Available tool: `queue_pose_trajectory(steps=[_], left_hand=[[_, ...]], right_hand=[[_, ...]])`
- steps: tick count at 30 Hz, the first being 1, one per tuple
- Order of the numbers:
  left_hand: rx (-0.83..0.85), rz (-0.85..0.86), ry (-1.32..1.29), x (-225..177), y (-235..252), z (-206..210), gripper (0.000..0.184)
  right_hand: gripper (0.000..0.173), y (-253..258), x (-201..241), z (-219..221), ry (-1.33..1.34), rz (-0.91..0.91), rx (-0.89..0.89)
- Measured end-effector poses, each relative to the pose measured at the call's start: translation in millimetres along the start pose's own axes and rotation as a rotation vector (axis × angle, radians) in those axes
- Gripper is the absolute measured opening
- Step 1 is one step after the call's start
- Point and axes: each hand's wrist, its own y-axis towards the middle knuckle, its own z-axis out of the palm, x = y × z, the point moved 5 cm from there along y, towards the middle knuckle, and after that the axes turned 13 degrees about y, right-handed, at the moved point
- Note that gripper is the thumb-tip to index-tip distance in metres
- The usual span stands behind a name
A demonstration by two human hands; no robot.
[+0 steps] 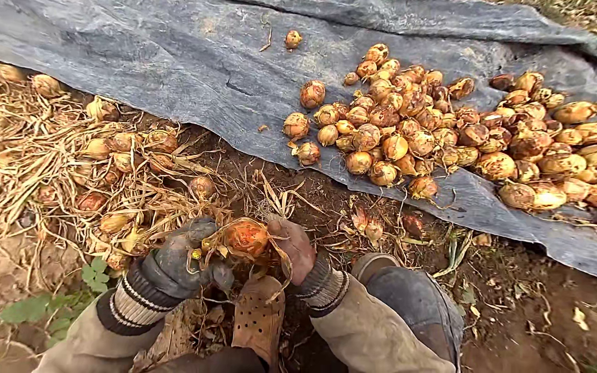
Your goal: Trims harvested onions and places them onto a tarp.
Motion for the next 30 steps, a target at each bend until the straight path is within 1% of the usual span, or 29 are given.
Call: queue_pose_trajectory(steps=[2, 3, 4, 5, 6, 7, 8, 9, 10, 11, 12, 13, 14, 15, 16, 17, 18, 19, 20, 21, 22, 23, 24, 25, 26, 27, 28, 29, 30], left_hand=[[-0.115, 0.004, 0.127, 8, 3, 1, 0.059], [-0.158, -0.02, 0.113, 14, 5, 1, 0.054], [-0.188, -0.058, 0.068, 20, 7, 2, 0.046], [-0.227, -0.073, 0.151, 22, 8, 2, 0.042], [-0.272, -0.13, 0.255, 23, 11, 1, 0.037], [-0.304, -0.22, 0.374, 28, 15, -2, 0.038], [-0.291, -0.371, 0.443, 35, 19, -7, 0.04], [-0.276, -0.487, 0.476, 44, 23, -10, 0.041], [-0.271, -0.519, 0.477, 50, 25, -11, 0.04], [-0.257, -0.472, 0.456, 52, 26, -8, 0.037], [-0.228, -0.37, 0.425, 48, 28, -3, 0.035], [-0.168, -0.225, 0.423, 39, 32, 4, 0.032], [-0.086, -0.083, 0.444, 31, 38, 13, 0.027], [0.023, 0.011, 0.479, 24, 44, 22, 0.023], [0.122, 0.053, 0.521, 19, 48, 31, 0.019], [0.21, 0.047, 0.554, 16, 51, 39, 0.018], [0.249, 0.038, 0.581, 16, 56, 45, 0.017], [0.247, 0.036, 0.62, 20, 64, 48, 0.019], [0.233, -0.004, 0.644, 26, 77, 44, 0.023], [0.194, -0.06, 0.664, 34, 94, 37, 0.027], [0.149, -0.138, 0.695, 42, 111, 27, 0.031], [0.123, -0.242, 0.694, 45, 126, 14, 0.032], [0.084, -0.315, 0.69, 46, 137, 2, 0.029], [0.037, -0.368, 0.677, 45, 144, -11, 0.026], [0.001, -0.426, 0.669, 48, 146, -22, 0.026], [-0.031, -0.473, 0.66, 56, 143, -32, 0.029], [-0.061, -0.48, 0.637, 62, 137, -38, 0.03], [-0.093, -0.461, 0.597, 65, 130, -40, 0.03], [-0.13, -0.461, 0.529, 67, 123, -37, 0.03]], right_hand=[[0.071, 2, -3, 0, -0.031, 0.044, -0.019], [0.071, 3, -5, 0, -0.041, 0.067, -0.027], [0.07, 5, -8, -1, -0.032, 0.078, -0.047], [0.068, 6, -11, -3, -0.011, 0.086, -0.066], [0.067, 6, -15, -5, 0.018, 0.095, -0.081], [0.065, 6, -18, -7, 0.057, 0.098, -0.101], [0.064, 5, -21, -9, 0.084, 0.109, -0.133], [0.064, 5, -25, -11, 0.063, 0.158, -0.154], [0.067, 6, -32, -13, -0.007, 0.246, -0.142], [0.07, 9, -39, -13, -0.11, 0.363, -0.07], [0.073, 12, -47, -11, -0.2, 0.477, 0.03], [0.075, 14, -55, -6, -0.247, 0.557, 0.112], [0.075, 16, -61, -1, -0.248, 0.598, 0.15], [0.072, 18, -63, 2, -0.217, 0.605, 0.134], [0.065, 19, -63, 2, -0.154, 0.602, 0.062], [0.058, 20, -64, 0, -0.067, 0.615, -0.041], [0.056, 20, -67, -2, 0.065, 0.627, -0.142], [0.055, 22, -67, -5, 0.223, 0.636, -0.197], [0.055, 26, -62, -10, 0.354, 0.623, -0.203], [0.051, 34, -52, -16, 0.387, 0.564, -0.17], [0.048, 42, -40, -25, 0.312, 0.47, -0.122], [0.049, 50, -26, -35, 0.167, 0.401, -0.078], [0.052, 56, -13, -43, 0.042, 0.347, -0.063], [0.051, 59, -3, -51, -0.023, 0.3, -0.077], [0.047, 61, 2, -58, -0.038, 0.259, -0.116], [0.043, 61, 3, -66, -0.026, 0.249, -0.165], [0.041, 61, -1, -70, -0.012, 0.263, -0.206], [0.042, 61, -8, -72, -0.01, 0.306, -0.223], [0.049, 62, -17, -71, -0.039, 0.367, -0.206]])
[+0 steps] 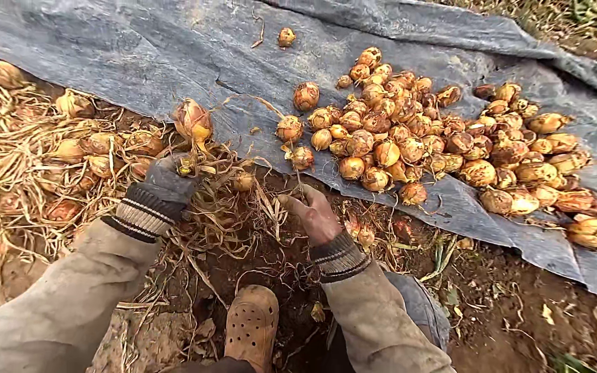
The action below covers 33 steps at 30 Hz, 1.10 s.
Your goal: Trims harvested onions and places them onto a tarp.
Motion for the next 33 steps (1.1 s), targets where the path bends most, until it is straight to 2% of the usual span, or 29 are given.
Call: queue_pose_trajectory(steps=[3, 6, 8, 11, 13, 17, 20, 22, 25, 27, 29, 31, 33], left_hand=[[0.032, -0.151, -0.204, -1, -15, 16, 0.038], [0.104, -0.054, -0.35, -18, -31, 33, 0.032], [0.18, 0.058, -0.387, -37, -42, 40, 0.03], [0.195, 0.398, -0.329, -65, -54, 39, 0.02], [0.194, 0.547, -0.237, -76, -60, 31, 0.017], [0.249, 0.591, -0.045, -81, -77, 26, 0.02], [0.358, 0.529, 0.068, -78, -84, 30, 0.021], [0.422, 0.407, 0.121, -78, -82, 29, 0.022], [0.437, 0.247, 0.199, -64, -74, 36, 0.02], [0.314, 0.233, 0.221, -39, -61, 51, 0.018], [0.277, 0.116, 0.271, -12, -45, 59, 0.024], [0.362, -0.091, 0.332, 20, -35, 55, 0.032], [0.451, -0.109, 0.393, 55, -44, 45, 0.035]], right_hand=[[0.076, 3, -38, 25, -0.146, 0.219, 0.13], [0.09, -7, -67, 53, -0.125, 0.368, 0.259], [0.089, -16, -71, 62, -0.035, 0.409, 0.291], [0.079, -21, -67, 62, 0.205, 0.374, 0.257], [0.071, -22, -64, 60, 0.377, 0.346, 0.219], [0.068, -25, -66, 60, 0.533, 0.43, 0.152], [0.067, -31, -58, 58, 0.579, 0.498, 0.085], [0.067, -32, -57, 56, 0.629, 0.527, 0.088], [0.077, -30, -62, 55, 0.599, 0.489, 0.141], [0.079, -37, -58, 56, 0.514, 0.48, 0.156], [0.077, -48, -54, 60, 0.493, 0.495, 0.142], [0.074, -56, -50, 52, 0.488, 0.49, 0.119], [0.067, -57, -46, 36, 0.325, 0.418, 0.152]])
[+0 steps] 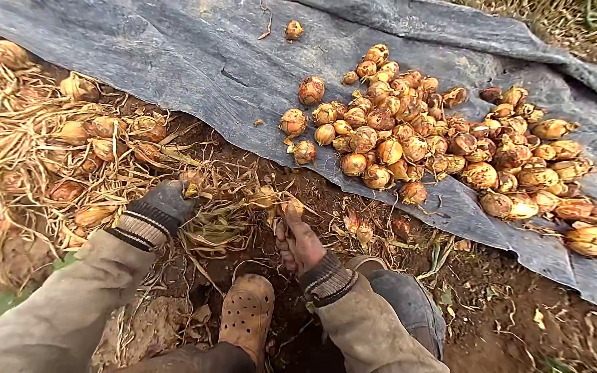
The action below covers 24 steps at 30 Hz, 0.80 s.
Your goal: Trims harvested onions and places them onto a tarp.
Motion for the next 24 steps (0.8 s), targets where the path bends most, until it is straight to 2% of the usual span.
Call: queue_pose_trajectory(steps=[2, 4, 6, 9, 10, 12, 16, 18, 19, 21, 24], left_hand=[[0.097, 0.143, 0.097, 21, -33, 15, 0.033], [0.271, 0.306, 0.279, 25, -77, 34, 0.035], [0.511, 0.396, 0.474, 32, -112, 61, 0.053], [0.778, 0.354, 0.551, 37, -136, 70, 0.067], [0.781, 0.331, 0.522, 37, -134, 64, 0.069], [0.618, 0.334, 0.363, 30, -115, 43, 0.068], [0.143, 0.37, 0.1, -25, -48, -20, 0.048], [-0.099, 0.448, -0.074, -63, -13, -40, 0.034], [-0.14, 0.485, -0.158, -82, -1, -42, 0.033], [-0.068, 0.584, -0.191, -121, 8, -28, 0.041], [0.179, 0.699, 0.078, -155, -9, 31, 0.065]], right_hand=[[0.054, -2, 12, -15, -0.412, -0.092, 0.032], [0.061, -9, 28, -22, -0.753, -0.097, -0.01], [0.071, -14, 43, -32, -0.935, -0.111, -0.095], [0.058, -15, 52, -50, -1.068, -0.159, -0.152], [0.053, -16, 51, -52, -1.098, -0.178, -0.123], [0.044, -28, 48, -40, -1.134, -0.229, 0.03], [0.042, -65, 36, 4, -1.147, -0.209, 0.562], [0.043, -73, 29, 14, -1.174, -0.224, 0.731], [0.044, -74, 26, 15, -1.207, -0.2, 0.763], [0.044, -72, 24, 12, -1.259, -0.129, 0.749], [0.044, -68, 30, 1, -1.289, -0.102, 0.652]])
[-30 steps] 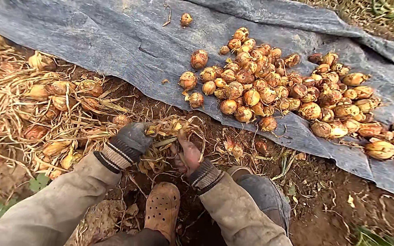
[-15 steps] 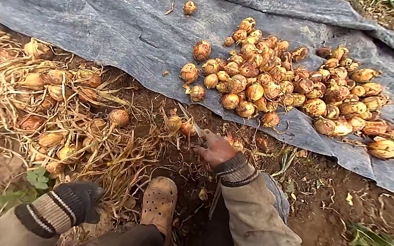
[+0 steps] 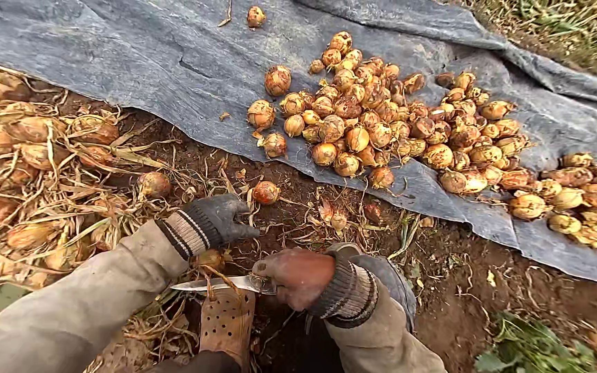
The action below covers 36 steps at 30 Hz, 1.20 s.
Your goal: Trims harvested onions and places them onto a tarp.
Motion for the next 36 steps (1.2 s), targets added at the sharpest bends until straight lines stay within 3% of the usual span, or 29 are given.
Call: queue_pose_trajectory(steps=[2, 4, 7, 11, 15, 17, 18, 22, 24, 26, 27, 29, 32, 36], left_hand=[[0.166, 0.041, 0.074, -10, -10, 48, 0.07], [0.167, 0.027, 0.068, -3, -27, 77, 0.069], [0.102, -0.076, 0.086, 12, -58, 86, 0.075], [0.246, -0.246, 0.157, 14, -89, 97, 0.08], [0.024, -0.296, 0.09, 14, -113, 113, 0.074], [-0.168, -0.278, 0.099, 21, -115, 117, 0.064], [-0.175, -0.278, 0.154, 24, -115, 113, 0.056], [0.111, -0.299, 0.293, 29, -126, 104, 0.029], [0.044, -0.235, 0.194, 35, -131, 105, 0.023], [-0.288, -0.077, -0.003, 43, -130, 100, 0.012], [-0.448, -0.002, -0.095, 46, -128, 97, 0.011], [-0.569, 0.052, -0.214, 44, -130, 89, 0.016], [-0.422, -0.031, -0.279, 33, -131, 77, 0.018], [-0.108, -0.207, 0.013, 45, -124, 84, 0.025]], right_hand=[[0.05, -8, -1, -6, 0.005, 0.035, -0.024], [0.048, -16, -7, -15, 0.014, 0.059, -0.066], [0.043, -31, -37, -35, -0.036, 0.203, -0.243], [0.039, -32, -93, -84, -0.021, 0.518, -0.601], [0.077, 29, -99, -102, 0.097, 0.529, -0.88], [0.086, 64, -96, -99, 0.092, 0.543, -0.886], [0.088, 79, -96, -97, 0.095, 0.56, -0.864], [0.089, 104, -105, -89, 0.095, 0.602, -0.825], [0.082, 99, -106, -90, 0.186, 0.575, -0.861], [0.079, 82, -107, -106, 0.477, 0.446, -1.002], [0.077, 71, -108, -115, 0.675, 0.312, -1.131], [0.076, 51, -104, -127, 1.058, 0.0, -1.379], [0.059, 21, -79, -127, 1.08, -0.132, -1.402], [0.035, 33, -57, -57, 0.893, 0.004, -1.075]])
